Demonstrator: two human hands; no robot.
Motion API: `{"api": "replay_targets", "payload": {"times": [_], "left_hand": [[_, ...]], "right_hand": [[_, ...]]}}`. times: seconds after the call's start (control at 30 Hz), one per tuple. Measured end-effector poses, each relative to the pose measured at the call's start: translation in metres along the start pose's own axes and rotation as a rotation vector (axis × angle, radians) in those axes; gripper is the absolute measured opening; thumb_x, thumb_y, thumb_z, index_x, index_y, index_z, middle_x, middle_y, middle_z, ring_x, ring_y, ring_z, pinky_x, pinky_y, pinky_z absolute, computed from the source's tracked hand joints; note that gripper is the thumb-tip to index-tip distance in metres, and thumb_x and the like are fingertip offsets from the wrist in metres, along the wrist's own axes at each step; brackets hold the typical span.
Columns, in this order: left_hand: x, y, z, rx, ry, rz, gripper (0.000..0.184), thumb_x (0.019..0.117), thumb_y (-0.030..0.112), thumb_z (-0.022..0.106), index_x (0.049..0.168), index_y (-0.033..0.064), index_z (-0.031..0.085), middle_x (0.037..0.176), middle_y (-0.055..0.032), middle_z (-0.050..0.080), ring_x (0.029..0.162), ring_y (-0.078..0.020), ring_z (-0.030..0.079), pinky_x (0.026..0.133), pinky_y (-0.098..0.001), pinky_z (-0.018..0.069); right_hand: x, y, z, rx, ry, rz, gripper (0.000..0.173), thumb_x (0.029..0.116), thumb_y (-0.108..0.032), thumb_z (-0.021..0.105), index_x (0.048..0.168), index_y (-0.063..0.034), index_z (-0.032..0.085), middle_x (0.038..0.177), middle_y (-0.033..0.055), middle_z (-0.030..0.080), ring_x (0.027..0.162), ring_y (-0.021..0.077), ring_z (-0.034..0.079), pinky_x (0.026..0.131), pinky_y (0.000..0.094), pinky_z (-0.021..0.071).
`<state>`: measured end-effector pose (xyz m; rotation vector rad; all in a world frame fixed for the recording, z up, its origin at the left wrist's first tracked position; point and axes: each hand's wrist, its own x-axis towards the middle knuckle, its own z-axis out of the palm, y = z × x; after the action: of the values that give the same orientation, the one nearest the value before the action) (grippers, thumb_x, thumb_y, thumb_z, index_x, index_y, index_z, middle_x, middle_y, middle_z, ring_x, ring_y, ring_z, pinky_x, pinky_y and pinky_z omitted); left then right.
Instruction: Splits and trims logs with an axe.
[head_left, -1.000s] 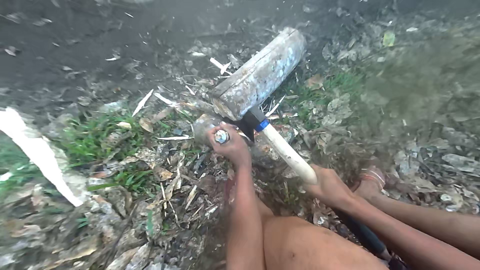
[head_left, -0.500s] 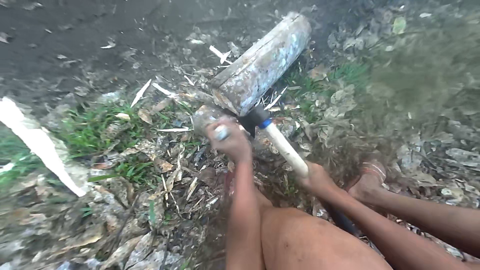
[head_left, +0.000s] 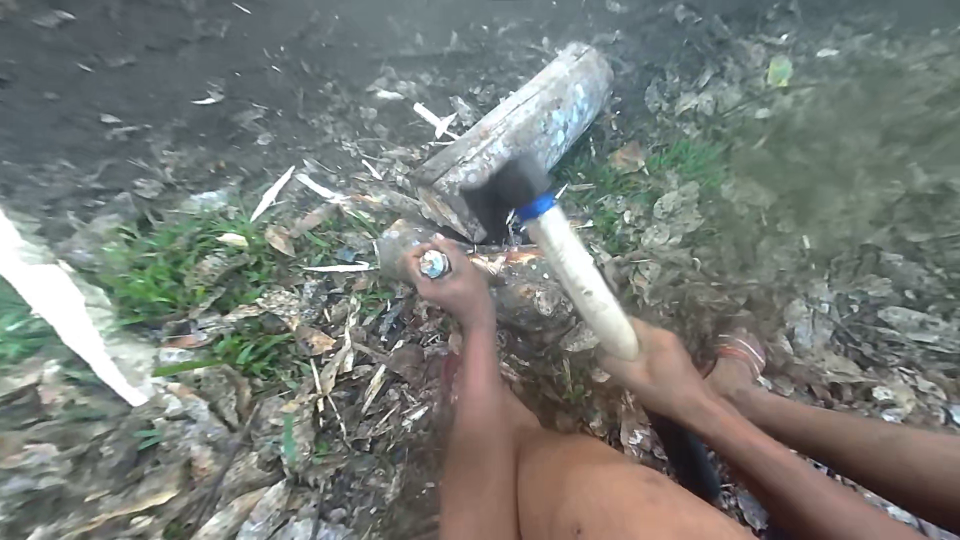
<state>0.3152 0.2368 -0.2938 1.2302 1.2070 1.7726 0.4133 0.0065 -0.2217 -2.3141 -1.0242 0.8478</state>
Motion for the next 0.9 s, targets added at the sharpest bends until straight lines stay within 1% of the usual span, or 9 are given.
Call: {"api": "replay_targets", "payload": {"times": [0.1, 0.2, 0.3, 0.33, 0.4, 0.47, 0.6, 0.77, 0.9], "left_hand": [[0.001, 0.001, 0.001, -0.004, 0.011, -0.005, 0.006, 0.0978, 0.003, 0.059, 0.103, 0.0003, 0.055, 0.079, 0.0015, 0.058, 0.066, -0.0034, 0.061, 0.063, -0.023, 0.0572], [0.001, 0.001, 0.005, 0.013, 0.008, -0.001, 0.006, 0.0984, 0.004, 0.06, 0.102, 0.0001, 0.057, 0.079, 0.0003, 0.058, 0.065, -0.0046, 0.061, 0.064, -0.0237, 0.0576], [0.002, 0.0, 0.007, 0.015, 0.013, 0.004, 0.007, 0.0977, 0.003, 0.061, 0.103, -0.0006, 0.057, 0.08, -0.0006, 0.058, 0.066, -0.0054, 0.061, 0.064, -0.0241, 0.0574], [0.003, 0.0, 0.006, 0.016, 0.014, 0.004, 0.007, 0.0976, 0.003, 0.061, 0.103, -0.0006, 0.057, 0.08, -0.0006, 0.058, 0.066, -0.0052, 0.061, 0.064, -0.024, 0.0572], [0.001, 0.001, 0.004, 0.028, -0.004, 0.029, 0.007, 0.0976, 0.002, 0.06, 0.102, -0.0021, 0.058, 0.081, -0.0019, 0.058, 0.067, -0.0052, 0.06, 0.065, -0.0238, 0.0563], [-0.003, 0.004, 0.006, 0.018, -0.039, 0.071, 0.005, 0.0981, 0.002, 0.06, 0.099, -0.0023, 0.058, 0.079, -0.0024, 0.058, 0.065, -0.0059, 0.06, 0.062, -0.0245, 0.0566], [-0.006, 0.002, 0.004, -0.002, -0.068, 0.079, 0.007, 0.099, 0.004, 0.059, 0.101, -0.0022, 0.057, 0.08, -0.0019, 0.059, 0.067, -0.0057, 0.06, 0.065, -0.0248, 0.0567], [0.001, -0.002, 0.004, -0.015, -0.011, 0.026, 0.006, 0.0989, 0.002, 0.058, 0.104, 0.0003, 0.054, 0.079, 0.0003, 0.058, 0.064, -0.0062, 0.061, 0.062, -0.0268, 0.0583], [0.0, -0.002, 0.008, -0.016, -0.002, 0.057, 0.006, 0.0975, 0.001, 0.059, 0.101, 0.001, 0.055, 0.078, 0.0006, 0.057, 0.063, -0.0051, 0.06, 0.061, -0.0249, 0.0575]], "right_hand": [[-0.008, -0.032, -0.027, 0.085, 0.31, -0.224, 0.029, 0.0823, -0.033, 0.07, 0.098, -0.0084, 0.067, 0.071, -0.0075, 0.064, 0.061, -0.005, 0.06, 0.055, 0.0183, 0.0526], [-0.011, -0.057, -0.041, 0.161, 0.497, -0.353, 0.027, 0.0818, -0.026, 0.072, 0.101, -0.0087, 0.063, 0.078, -0.0127, 0.065, 0.069, -0.0135, 0.06, 0.062, 0.0088, 0.0532], [-0.012, -0.036, -0.016, 0.105, 0.432, -0.293, 0.03, 0.0812, -0.024, 0.073, 0.1, -0.0034, 0.064, 0.077, -0.0056, 0.067, 0.068, -0.007, 0.064, 0.063, 0.0145, 0.0563], [-0.01, -0.018, -0.001, 0.017, 0.307, -0.192, 0.034, 0.0816, -0.027, 0.072, 0.103, -0.0008, 0.066, 0.076, 0.0009, 0.069, 0.067, 0.0025, 0.066, 0.063, 0.0236, 0.0576], [0.003, 0.014, 0.027, -0.156, -0.114, 0.125, 0.046, 0.0884, -0.028, 0.071, 0.122, 0.0018, 0.061, 0.093, 0.0177, 0.07, 0.085, 0.0319, 0.071, 0.078, 0.0531, 0.0574], [0.018, 0.026, 0.044, -0.274, -0.323, 0.316, 0.05, 0.0913, -0.029, 0.069, 0.13, -0.0011, 0.056, 0.104, 0.0216, 0.069, 0.099, 0.0409, 0.07, 0.084, 0.0609, 0.0549], [0.023, 0.031, 0.042, -0.174, -0.319, 0.329, 0.041, 0.0879, -0.028, 0.071, 0.119, -0.0034, 0.061, 0.095, 0.0162, 0.069, 0.088, 0.0339, 0.069, 0.078, 0.0573, 0.0553], [0.021, 0.042, 0.048, -0.068, -0.278, 0.323, 0.038, 0.0859, -0.027, 0.072, 0.115, -0.0044, 0.064, 0.091, 0.0131, 0.068, 0.084, 0.0297, 0.068, 0.076, 0.0544, 0.0551], [0.014, 0.027, 0.025, -0.003, -0.231, 0.248, 0.033, 0.084, -0.026, 0.072, 0.108, -0.0059, 0.065, 0.084, 0.0076, 0.065, 0.075, 0.0223, 0.065, 0.069, 0.0476, 0.0543]]}}
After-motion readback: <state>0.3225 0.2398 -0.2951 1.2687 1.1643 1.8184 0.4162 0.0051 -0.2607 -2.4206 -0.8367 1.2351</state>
